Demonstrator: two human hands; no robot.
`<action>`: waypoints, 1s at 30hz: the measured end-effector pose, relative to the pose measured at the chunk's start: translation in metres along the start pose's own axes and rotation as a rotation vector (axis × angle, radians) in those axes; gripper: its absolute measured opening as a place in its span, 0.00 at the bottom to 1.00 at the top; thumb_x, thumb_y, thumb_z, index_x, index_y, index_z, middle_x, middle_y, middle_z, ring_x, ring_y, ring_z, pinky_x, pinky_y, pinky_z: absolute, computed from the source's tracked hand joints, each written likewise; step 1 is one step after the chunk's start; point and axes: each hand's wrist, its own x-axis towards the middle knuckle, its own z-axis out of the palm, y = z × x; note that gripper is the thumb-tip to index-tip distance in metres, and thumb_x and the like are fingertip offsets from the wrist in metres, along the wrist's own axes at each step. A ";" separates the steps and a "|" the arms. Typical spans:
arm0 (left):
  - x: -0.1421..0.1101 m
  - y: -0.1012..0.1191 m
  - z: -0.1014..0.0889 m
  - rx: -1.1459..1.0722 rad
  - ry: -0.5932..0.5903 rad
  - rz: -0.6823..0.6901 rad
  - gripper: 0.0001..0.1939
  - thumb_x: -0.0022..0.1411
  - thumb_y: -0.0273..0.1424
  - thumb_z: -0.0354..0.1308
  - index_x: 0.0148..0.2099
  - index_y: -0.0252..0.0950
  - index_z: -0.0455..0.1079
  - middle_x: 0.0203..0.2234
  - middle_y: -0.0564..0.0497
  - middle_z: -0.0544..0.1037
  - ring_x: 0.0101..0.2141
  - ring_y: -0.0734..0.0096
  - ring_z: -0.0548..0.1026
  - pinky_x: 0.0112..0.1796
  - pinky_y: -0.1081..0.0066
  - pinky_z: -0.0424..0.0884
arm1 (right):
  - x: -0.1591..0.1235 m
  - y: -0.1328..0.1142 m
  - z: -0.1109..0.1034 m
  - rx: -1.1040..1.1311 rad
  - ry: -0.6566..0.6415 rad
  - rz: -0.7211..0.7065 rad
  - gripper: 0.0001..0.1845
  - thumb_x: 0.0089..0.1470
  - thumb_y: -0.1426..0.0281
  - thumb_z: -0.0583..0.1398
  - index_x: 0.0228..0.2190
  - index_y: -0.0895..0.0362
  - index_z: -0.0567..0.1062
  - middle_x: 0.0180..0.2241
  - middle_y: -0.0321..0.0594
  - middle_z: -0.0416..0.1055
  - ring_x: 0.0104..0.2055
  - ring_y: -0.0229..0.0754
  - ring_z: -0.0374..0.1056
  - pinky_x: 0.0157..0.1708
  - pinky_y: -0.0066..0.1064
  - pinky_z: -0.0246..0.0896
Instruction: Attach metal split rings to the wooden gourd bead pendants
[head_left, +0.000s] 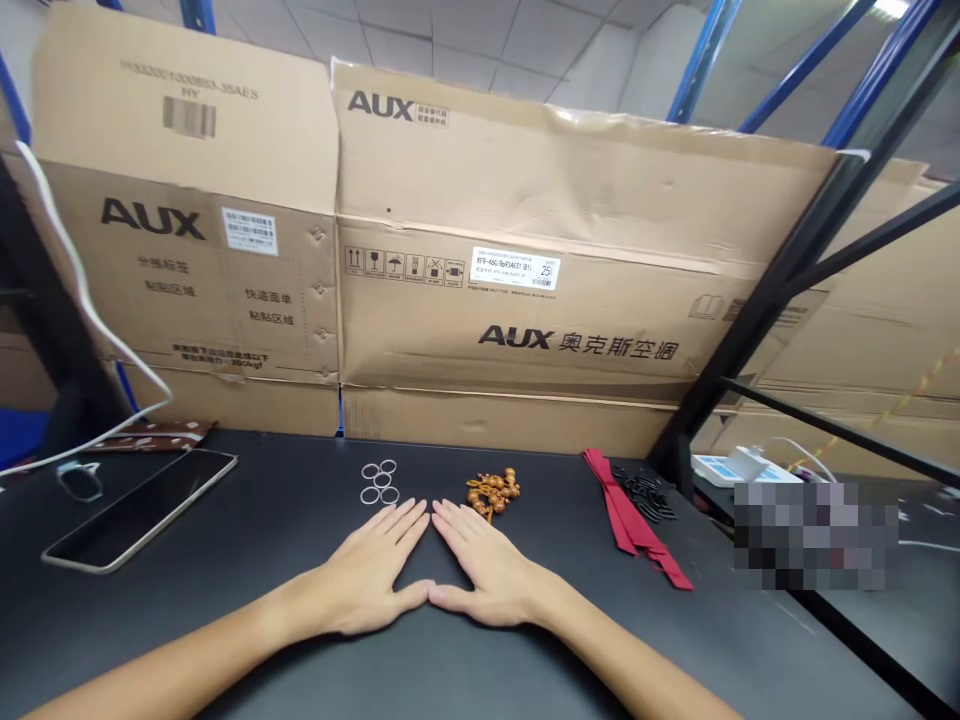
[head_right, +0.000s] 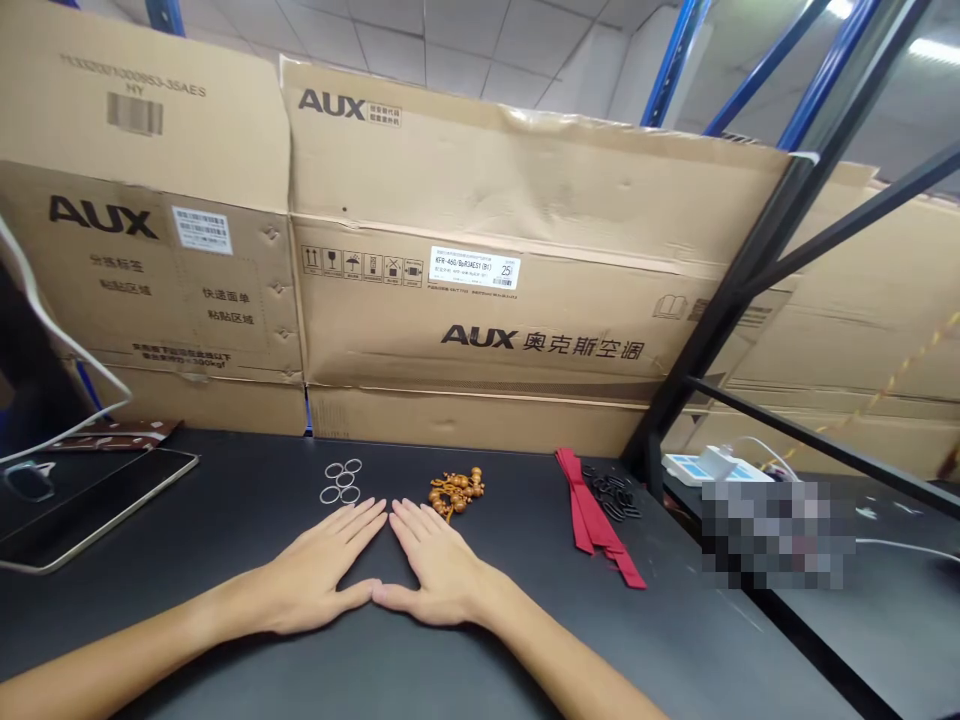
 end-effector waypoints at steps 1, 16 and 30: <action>0.000 0.000 0.000 0.000 -0.005 -0.003 0.41 0.67 0.55 0.42 0.71 0.33 0.45 0.68 0.42 0.47 0.67 0.52 0.48 0.65 0.54 0.49 | 0.000 0.001 0.000 -0.007 0.001 0.000 0.50 0.59 0.44 0.51 0.67 0.65 0.45 0.69 0.52 0.35 0.71 0.52 0.33 0.69 0.47 0.32; -0.001 -0.006 -0.004 0.021 -0.015 0.042 0.41 0.65 0.56 0.45 0.71 0.38 0.45 0.68 0.44 0.47 0.67 0.53 0.48 0.64 0.54 0.49 | 0.000 0.008 0.002 -0.077 -0.008 -0.029 0.50 0.58 0.43 0.52 0.67 0.62 0.45 0.69 0.52 0.33 0.71 0.53 0.30 0.69 0.49 0.31; -0.003 -0.010 -0.003 -0.013 -0.043 0.048 0.42 0.65 0.57 0.45 0.72 0.39 0.43 0.69 0.45 0.43 0.67 0.51 0.45 0.65 0.52 0.47 | -0.007 0.005 0.001 -0.074 -0.054 -0.057 0.50 0.57 0.42 0.51 0.67 0.59 0.43 0.69 0.49 0.30 0.71 0.55 0.27 0.68 0.51 0.27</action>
